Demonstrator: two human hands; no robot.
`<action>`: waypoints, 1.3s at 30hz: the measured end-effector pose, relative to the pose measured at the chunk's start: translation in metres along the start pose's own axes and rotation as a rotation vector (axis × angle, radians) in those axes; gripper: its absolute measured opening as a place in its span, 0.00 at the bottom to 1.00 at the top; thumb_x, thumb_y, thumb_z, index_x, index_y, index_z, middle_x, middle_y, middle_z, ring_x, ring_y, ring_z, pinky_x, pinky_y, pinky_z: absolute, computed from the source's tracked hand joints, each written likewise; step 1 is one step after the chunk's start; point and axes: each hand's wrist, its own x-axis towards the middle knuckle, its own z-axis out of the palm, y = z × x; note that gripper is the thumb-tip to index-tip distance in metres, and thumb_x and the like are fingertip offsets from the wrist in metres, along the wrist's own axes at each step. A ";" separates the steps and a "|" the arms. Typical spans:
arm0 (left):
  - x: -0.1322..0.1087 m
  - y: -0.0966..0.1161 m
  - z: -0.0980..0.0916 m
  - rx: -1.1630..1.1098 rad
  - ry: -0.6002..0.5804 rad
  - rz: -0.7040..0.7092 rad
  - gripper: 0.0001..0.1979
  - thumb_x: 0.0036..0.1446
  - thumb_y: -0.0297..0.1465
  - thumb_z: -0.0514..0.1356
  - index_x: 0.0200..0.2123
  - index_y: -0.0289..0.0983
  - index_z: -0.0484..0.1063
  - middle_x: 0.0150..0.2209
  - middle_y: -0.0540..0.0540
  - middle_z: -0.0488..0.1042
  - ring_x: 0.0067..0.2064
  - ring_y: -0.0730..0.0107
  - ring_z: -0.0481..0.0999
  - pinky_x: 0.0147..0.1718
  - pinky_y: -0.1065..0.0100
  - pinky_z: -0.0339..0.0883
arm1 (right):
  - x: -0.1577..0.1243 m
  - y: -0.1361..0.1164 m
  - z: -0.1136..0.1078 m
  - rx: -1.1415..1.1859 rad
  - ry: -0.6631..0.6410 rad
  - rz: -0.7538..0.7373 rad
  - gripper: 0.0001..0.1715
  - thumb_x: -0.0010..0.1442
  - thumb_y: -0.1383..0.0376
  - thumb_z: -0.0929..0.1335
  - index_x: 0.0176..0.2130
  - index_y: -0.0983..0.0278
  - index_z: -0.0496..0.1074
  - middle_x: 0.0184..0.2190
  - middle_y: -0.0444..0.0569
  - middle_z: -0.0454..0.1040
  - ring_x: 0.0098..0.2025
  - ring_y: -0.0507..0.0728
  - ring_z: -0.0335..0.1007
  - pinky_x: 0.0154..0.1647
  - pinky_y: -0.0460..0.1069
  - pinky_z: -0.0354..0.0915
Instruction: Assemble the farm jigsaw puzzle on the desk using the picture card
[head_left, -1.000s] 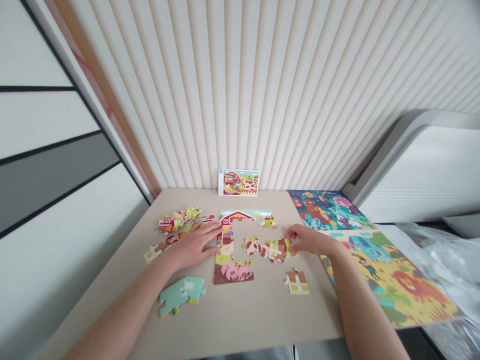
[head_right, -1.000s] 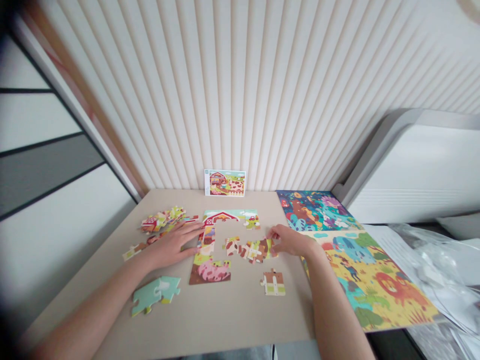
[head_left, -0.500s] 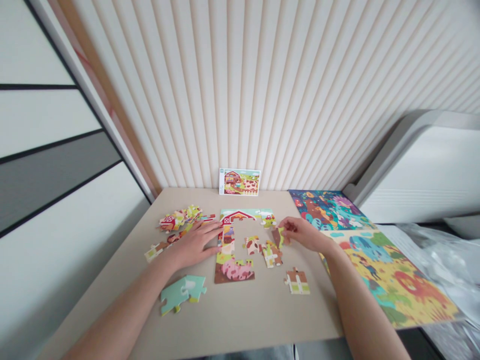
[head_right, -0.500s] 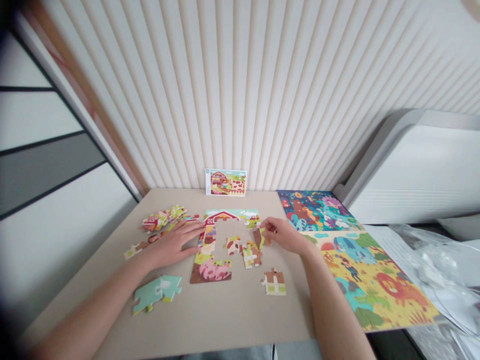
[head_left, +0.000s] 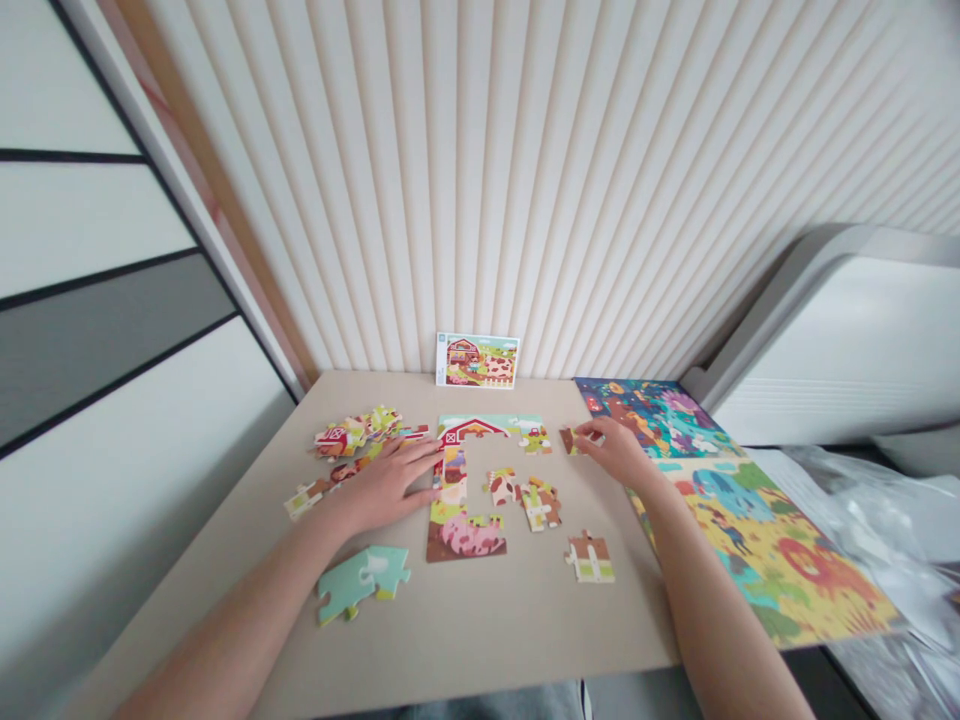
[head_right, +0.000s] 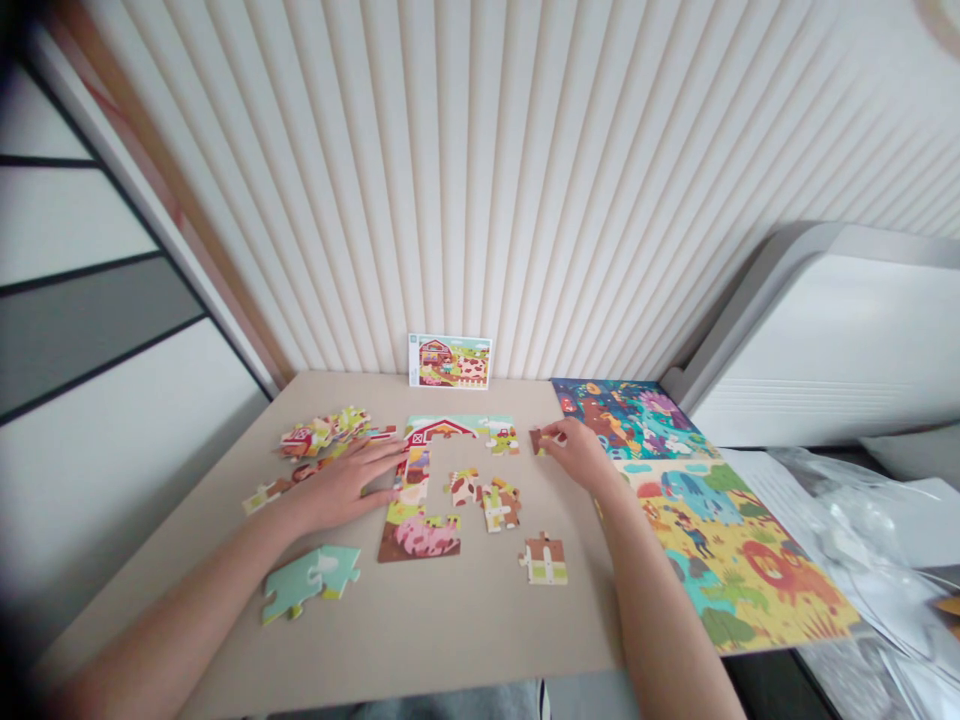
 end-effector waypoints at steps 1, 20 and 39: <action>0.000 0.000 0.000 -0.001 0.003 0.001 0.30 0.66 0.48 0.55 0.68 0.49 0.58 0.68 0.45 0.60 0.69 0.54 0.58 0.69 0.50 0.44 | -0.004 -0.010 -0.001 0.027 -0.081 -0.044 0.12 0.60 0.57 0.68 0.37 0.62 0.78 0.39 0.51 0.78 0.41 0.59 0.74 0.44 0.52 0.66; 0.001 0.005 -0.006 0.031 -0.039 -0.014 0.30 0.67 0.51 0.52 0.68 0.48 0.58 0.68 0.45 0.59 0.69 0.54 0.56 0.68 0.50 0.43 | -0.027 -0.055 0.003 0.232 -0.597 -0.087 0.20 0.56 0.62 0.72 0.47 0.60 0.68 0.33 0.43 0.76 0.34 0.55 0.71 0.35 0.47 0.63; 0.001 0.002 -0.004 0.014 -0.004 0.034 0.29 0.67 0.47 0.54 0.67 0.45 0.60 0.68 0.43 0.61 0.68 0.54 0.58 0.67 0.51 0.48 | -0.007 0.013 -0.016 0.448 -0.233 0.142 0.18 0.60 0.50 0.69 0.36 0.62 0.67 0.29 0.48 0.78 0.27 0.56 0.75 0.30 0.49 0.67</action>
